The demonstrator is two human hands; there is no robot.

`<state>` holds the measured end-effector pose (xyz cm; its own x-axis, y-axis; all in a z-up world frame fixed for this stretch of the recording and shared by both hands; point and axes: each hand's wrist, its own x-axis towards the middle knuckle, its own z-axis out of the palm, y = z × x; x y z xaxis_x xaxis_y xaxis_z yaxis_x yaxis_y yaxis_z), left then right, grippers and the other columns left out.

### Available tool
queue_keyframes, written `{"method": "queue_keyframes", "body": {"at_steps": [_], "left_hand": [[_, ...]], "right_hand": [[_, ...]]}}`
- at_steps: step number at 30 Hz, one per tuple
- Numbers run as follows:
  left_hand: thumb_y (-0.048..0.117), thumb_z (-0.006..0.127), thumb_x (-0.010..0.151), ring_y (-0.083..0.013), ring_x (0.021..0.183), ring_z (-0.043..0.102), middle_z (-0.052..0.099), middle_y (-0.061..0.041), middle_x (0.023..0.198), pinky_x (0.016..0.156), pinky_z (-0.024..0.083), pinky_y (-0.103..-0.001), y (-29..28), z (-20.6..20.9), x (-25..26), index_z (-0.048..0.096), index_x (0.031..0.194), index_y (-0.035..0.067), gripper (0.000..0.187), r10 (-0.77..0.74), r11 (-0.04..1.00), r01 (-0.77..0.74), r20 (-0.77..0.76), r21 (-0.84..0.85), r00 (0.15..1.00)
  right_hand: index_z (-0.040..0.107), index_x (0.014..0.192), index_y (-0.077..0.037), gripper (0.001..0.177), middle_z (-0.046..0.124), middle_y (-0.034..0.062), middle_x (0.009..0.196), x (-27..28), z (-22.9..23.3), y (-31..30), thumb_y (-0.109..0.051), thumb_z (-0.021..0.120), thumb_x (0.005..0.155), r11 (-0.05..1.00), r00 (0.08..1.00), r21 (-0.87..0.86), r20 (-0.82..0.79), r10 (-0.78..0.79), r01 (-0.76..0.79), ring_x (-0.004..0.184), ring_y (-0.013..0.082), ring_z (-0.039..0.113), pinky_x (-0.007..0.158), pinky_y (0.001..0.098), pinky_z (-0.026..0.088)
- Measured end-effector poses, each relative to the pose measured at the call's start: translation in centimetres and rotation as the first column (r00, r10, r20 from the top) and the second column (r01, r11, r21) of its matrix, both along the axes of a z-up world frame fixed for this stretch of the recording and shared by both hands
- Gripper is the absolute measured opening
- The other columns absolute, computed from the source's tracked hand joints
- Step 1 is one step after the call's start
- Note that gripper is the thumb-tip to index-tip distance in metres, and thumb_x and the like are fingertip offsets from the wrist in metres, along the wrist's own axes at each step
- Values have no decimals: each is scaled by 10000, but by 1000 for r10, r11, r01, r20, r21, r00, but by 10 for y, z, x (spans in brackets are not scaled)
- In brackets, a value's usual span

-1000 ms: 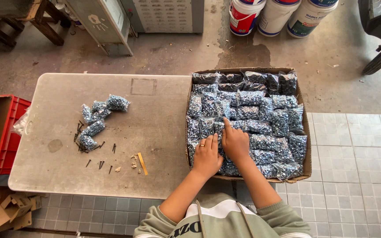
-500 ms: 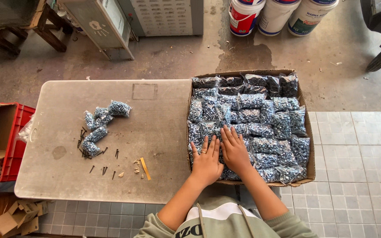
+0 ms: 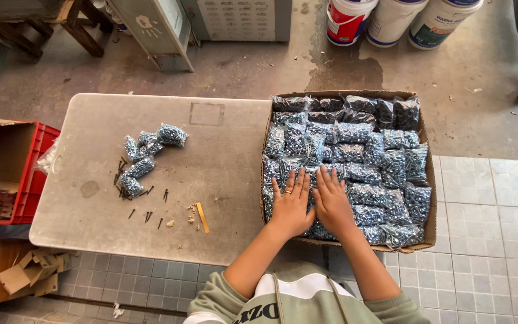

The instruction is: The person organizes small plastic bags of screws by picking them up from a table and placing them into a larger cardboard box.

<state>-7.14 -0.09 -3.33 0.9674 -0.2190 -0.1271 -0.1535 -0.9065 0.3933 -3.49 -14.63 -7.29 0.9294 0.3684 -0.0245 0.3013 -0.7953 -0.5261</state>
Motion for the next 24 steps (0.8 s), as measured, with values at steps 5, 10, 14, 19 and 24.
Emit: {"method": "queue_keyframes", "body": {"at_steps": [5, 10, 14, 19, 24], "left_hand": [[254, 353, 866, -348, 1486, -36, -9, -141, 1624, 1120, -58, -679, -1, -15, 8, 129, 1528, 26, 735, 12, 999, -8, -91, 47, 996], [245, 343, 870, -352, 1487, -32, -29, -136, 1627, 1142, 23, -633, 0, -21, 11, 115, 1531, 26, 733, 9, 1000, -7, -103, 22, 995], [261, 374, 864, -367, 1483, 28, 52, -152, 1623, 1133, 27, -641, 0, -32, 2, 176, 1525, 21, 730, 30, 998, -29, 23, -50, 999], [252, 420, 842, -350, 1476, 126, 155, -136, 1614, 1128, 70, -647, -2, -44, 3, 265, 1509, 34, 718, 82, 994, -69, 165, -81, 983], [229, 424, 887, -380, 1439, 280, 340, -151, 1546, 1059, 220, -721, 11, -46, 5, 396, 1453, 45, 597, 45, 986, -5, 235, -167, 971]], "right_hand": [[234, 1547, -187, 562, 142, 11, 1621, -14, -12, 10, -367, 332, 1024, 995, 997, 65, 17, 74, -75, 1464, 270, 139, 1151, 504, 74], [206, 1553, -194, 576, 96, 9, 1628, -8, -11, 9, -382, 317, 1020, 996, 996, 31, 4, 89, -89, 1466, 260, 110, 1154, 493, 42], [224, 1548, -187, 579, 111, 16, 1625, -18, -13, 4, -420, 295, 1023, 996, 996, 11, -15, 86, -86, 1473, 285, 74, 1155, 509, 33], [224, 1549, -182, 565, 126, 26, 1623, -16, -8, 8, -390, 297, 1029, 997, 997, 15, -10, 80, -80, 1466, 286, 109, 1153, 520, 6], [497, 1407, -136, 533, 405, 89, 1521, -1, 3, 11, -459, 416, 990, 986, 998, -159, 27, 50, -45, 1419, 416, 289, 1032, 734, 232]]}}
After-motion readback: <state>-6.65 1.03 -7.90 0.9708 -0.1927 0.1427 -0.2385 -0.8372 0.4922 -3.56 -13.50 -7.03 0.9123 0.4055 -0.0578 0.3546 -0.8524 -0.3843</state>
